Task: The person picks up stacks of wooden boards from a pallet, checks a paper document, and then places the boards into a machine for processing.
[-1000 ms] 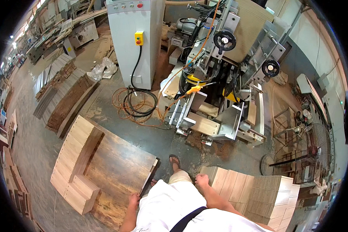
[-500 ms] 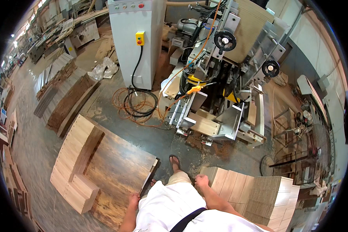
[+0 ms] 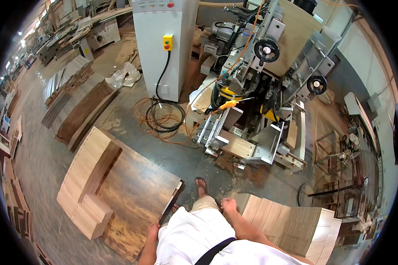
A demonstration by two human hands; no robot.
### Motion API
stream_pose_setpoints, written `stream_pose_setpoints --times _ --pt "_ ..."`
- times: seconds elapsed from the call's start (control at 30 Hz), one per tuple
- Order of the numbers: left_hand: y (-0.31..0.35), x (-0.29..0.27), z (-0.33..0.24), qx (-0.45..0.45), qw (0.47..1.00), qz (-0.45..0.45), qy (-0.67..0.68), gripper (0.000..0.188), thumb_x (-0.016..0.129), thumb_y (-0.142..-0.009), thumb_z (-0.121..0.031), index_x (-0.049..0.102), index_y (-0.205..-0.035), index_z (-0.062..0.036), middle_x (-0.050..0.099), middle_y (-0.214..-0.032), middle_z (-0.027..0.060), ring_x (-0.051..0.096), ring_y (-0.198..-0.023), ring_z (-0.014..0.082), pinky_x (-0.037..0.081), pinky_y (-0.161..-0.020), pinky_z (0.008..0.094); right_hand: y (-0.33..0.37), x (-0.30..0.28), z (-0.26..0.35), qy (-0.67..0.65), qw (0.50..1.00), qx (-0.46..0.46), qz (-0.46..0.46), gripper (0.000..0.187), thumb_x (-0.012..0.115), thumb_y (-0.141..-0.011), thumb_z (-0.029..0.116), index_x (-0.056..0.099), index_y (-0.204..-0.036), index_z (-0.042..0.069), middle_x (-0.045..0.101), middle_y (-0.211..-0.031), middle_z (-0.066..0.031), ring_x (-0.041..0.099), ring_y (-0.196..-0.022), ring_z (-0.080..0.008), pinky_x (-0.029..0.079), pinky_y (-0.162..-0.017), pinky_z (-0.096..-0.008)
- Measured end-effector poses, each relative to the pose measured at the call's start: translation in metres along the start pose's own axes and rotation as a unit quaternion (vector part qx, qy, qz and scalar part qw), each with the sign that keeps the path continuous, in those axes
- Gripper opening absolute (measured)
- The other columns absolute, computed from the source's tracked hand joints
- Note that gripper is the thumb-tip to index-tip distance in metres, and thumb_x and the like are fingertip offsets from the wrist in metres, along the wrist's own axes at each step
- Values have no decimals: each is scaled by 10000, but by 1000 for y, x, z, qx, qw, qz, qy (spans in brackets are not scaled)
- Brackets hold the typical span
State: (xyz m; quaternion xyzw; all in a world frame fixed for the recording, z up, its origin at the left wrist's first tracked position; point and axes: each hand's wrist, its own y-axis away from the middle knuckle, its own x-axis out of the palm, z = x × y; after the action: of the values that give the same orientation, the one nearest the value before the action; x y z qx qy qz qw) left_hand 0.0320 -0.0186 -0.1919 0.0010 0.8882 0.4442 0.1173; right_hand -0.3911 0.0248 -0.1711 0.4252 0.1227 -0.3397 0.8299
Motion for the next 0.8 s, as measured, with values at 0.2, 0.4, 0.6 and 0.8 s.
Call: stream_pose_setpoints --times 0.2,0.4,0.6,0.8 --pt "-15 3 9 35 997 17 -71 346 529 -904 -258 608 -673 -12 589 -651 72 525 -590 190 417 -585 373 4 -7 9 -14 1000 -3 22 216 526 -855 81 690 -961 -11 683 -792 -112 630 -628 -178 511 -577 -299" --pt "-33 12 9 -65 994 25 79 142 604 -886 -170 549 -791 -79 547 -672 16 501 -566 132 399 -526 280 12 -18 4 -81 993 82 21 201 596 -847 134 699 -960 4 682 -768 -117 649 -610 -198 514 -555 -311" --pt "-36 21 16 -99 992 28 66 142 611 -897 -204 571 -927 -70 564 -735 25 530 -620 138 442 -563 282 -12 -30 45 -153 983 90 43 302 581 -896 204 636 -1114 3 679 -879 -125 653 -684 -217 518 -567 -313" --pt "-41 36 -3 -147 989 6 30 223 609 -898 -271 582 -1029 -93 615 -879 29 580 -748 170 469 -614 337 -80 -40 99 -196 969 112 96 592 584 -915 420 508 -1277 -42 617 -1168 -210 622 -1009 -328 521 -842 -455"
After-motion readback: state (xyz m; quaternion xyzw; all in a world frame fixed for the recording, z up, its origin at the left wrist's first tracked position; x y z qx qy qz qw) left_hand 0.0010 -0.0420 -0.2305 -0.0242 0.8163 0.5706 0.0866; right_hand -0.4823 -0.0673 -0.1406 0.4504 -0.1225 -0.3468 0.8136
